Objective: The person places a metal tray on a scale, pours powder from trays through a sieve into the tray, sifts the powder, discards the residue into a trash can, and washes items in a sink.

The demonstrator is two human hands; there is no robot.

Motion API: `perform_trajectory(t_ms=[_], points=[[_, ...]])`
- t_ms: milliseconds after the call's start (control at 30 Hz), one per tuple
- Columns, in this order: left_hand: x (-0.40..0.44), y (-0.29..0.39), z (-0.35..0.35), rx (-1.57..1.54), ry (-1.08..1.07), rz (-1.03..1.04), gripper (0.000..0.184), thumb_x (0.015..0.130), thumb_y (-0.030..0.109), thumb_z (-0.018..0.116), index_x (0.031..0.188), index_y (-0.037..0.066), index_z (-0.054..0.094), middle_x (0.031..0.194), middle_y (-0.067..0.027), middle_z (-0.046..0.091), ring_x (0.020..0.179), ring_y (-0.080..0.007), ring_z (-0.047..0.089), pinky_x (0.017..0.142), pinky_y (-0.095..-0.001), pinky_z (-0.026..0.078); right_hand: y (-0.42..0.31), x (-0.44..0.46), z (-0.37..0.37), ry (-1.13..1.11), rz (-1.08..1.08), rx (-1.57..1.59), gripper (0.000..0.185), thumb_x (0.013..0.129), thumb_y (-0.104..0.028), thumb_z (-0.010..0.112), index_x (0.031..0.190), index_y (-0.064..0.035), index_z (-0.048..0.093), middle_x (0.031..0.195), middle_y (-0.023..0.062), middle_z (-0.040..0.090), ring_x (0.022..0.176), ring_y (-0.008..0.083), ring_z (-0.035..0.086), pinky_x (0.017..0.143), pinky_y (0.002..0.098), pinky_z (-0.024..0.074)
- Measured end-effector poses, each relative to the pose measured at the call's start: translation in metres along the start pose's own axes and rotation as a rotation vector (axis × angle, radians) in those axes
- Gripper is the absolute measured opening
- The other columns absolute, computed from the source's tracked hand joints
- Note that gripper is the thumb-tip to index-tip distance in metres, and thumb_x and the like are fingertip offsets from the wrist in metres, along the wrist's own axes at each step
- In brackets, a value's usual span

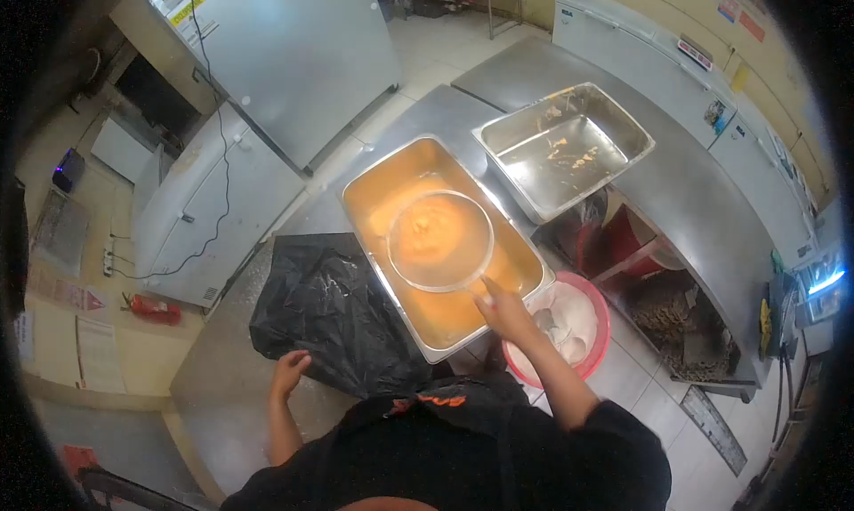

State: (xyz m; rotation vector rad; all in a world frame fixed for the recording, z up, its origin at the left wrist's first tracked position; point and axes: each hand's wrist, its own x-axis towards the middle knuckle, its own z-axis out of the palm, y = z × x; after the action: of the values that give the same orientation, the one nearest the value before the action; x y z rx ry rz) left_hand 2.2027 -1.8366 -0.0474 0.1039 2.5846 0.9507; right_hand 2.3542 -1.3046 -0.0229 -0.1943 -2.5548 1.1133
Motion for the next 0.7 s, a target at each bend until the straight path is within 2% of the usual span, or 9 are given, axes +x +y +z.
perform_trajectory(t_ms=[100,167,200,300,333,433,500,600,700], points=[[-0.007,-0.008,0.015,-0.162,-0.040,-0.145,0.039,0.085,0.029,0.075,0.110,0.000,0.071,0.107,-0.0153,0.072,0.102,-0.0262,0.067,0.089,-0.0337,0.050,-0.021,0.023,-0.004,0.133,-0.230,-0.214,0.050,0.091,-0.021,0.064,0.131,0.0065,0.053,0.096,0.0311,0.067,0.096,0.0426,0.067,0.083,0.0483,0.0514],[0.007,0.005,0.025,-0.002,-0.095,-0.011,0.039,0.086,0.030,0.073,0.111,0.000,0.071,0.109,-0.0138,0.071,0.102,-0.0252,0.067,0.090,-0.0332,0.050,-0.032,0.071,0.009,-0.250,0.394,0.123,0.051,0.089,-0.016,0.066,0.132,0.0078,0.053,0.126,0.0307,0.059,0.125,0.0398,0.055,0.106,0.0440,0.0424],[0.013,0.001,0.030,-0.096,-0.124,-0.077,0.041,0.087,0.033,0.072,0.112,0.000,0.070,0.112,-0.0135,0.070,0.103,-0.0273,0.066,0.092,-0.0348,0.049,-0.033,0.063,0.005,-0.264,0.399,0.123,0.051,0.089,-0.016,0.066,0.132,0.0078,0.053,0.126,0.0307,0.059,0.125,0.0398,0.055,0.106,0.0440,0.0424],[0.007,0.004,0.019,-0.037,-0.091,0.049,0.041,0.087,0.034,0.072,0.114,0.002,0.070,0.114,-0.0133,0.069,0.104,-0.0269,0.066,0.093,-0.0351,0.048,-0.025,0.044,-0.006,-0.270,0.473,0.150,0.050,0.089,-0.016,0.067,0.131,0.0066,0.054,0.126,0.0304,0.060,0.123,0.0399,0.057,0.104,0.0442,0.0442],[-0.002,0.009,0.016,-0.062,-0.079,0.003,0.039,0.087,0.033,0.073,0.115,0.005,0.070,0.114,-0.0132,0.069,0.104,-0.0239,0.065,0.092,-0.0339,0.049,-0.010,0.008,-0.008,-0.062,0.109,0.026,0.048,0.090,-0.019,0.065,0.130,0.0052,0.055,0.109,0.0302,0.063,0.106,0.0401,0.063,0.090,0.0460,0.0479],[0.003,0.004,0.021,-0.127,-0.160,-0.041,0.039,0.087,0.032,0.073,0.116,0.007,0.070,0.114,-0.0129,0.069,0.102,-0.0223,0.065,0.091,-0.0336,0.049,0.004,0.016,0.006,0.170,-0.281,-0.191,0.048,0.092,-0.024,0.064,0.131,0.0024,0.056,0.087,0.0290,0.067,0.084,0.0404,0.069,0.073,0.0475,0.0522],[0.011,0.033,0.032,-0.117,-0.189,-0.029,0.039,0.088,0.031,0.072,0.116,0.005,0.069,0.113,-0.0123,0.068,0.100,-0.0216,0.065,0.089,-0.0335,0.050,-0.026,0.073,0.015,-0.278,0.353,0.054,0.050,0.091,-0.020,0.066,0.134,0.0023,0.054,0.113,0.0291,0.066,0.105,0.0393,0.066,0.088,0.0428,0.0528],[-0.008,0.077,0.025,-0.161,-0.194,0.012,0.038,0.090,0.028,0.070,0.116,0.000,0.068,0.109,-0.0109,0.067,0.100,-0.0194,0.064,0.089,-0.0319,0.049,-0.023,0.058,0.006,-0.204,0.346,0.097,0.050,0.091,-0.022,0.067,0.133,0.0016,0.055,0.113,0.0280,0.066,0.102,0.0394,0.067,0.087,0.0420,0.0532],[-0.027,0.047,0.031,-0.251,-0.123,-0.009,0.037,0.091,0.027,0.070,0.116,0.000,0.068,0.109,-0.0100,0.068,0.102,-0.0185,0.063,0.089,-0.0314,0.048,0.008,0.004,-0.001,0.093,-0.037,0.021,0.049,0.092,-0.027,0.065,0.132,0.0006,0.056,0.093,0.0275,0.068,0.084,0.0394,0.068,0.075,0.0440,0.0530]])
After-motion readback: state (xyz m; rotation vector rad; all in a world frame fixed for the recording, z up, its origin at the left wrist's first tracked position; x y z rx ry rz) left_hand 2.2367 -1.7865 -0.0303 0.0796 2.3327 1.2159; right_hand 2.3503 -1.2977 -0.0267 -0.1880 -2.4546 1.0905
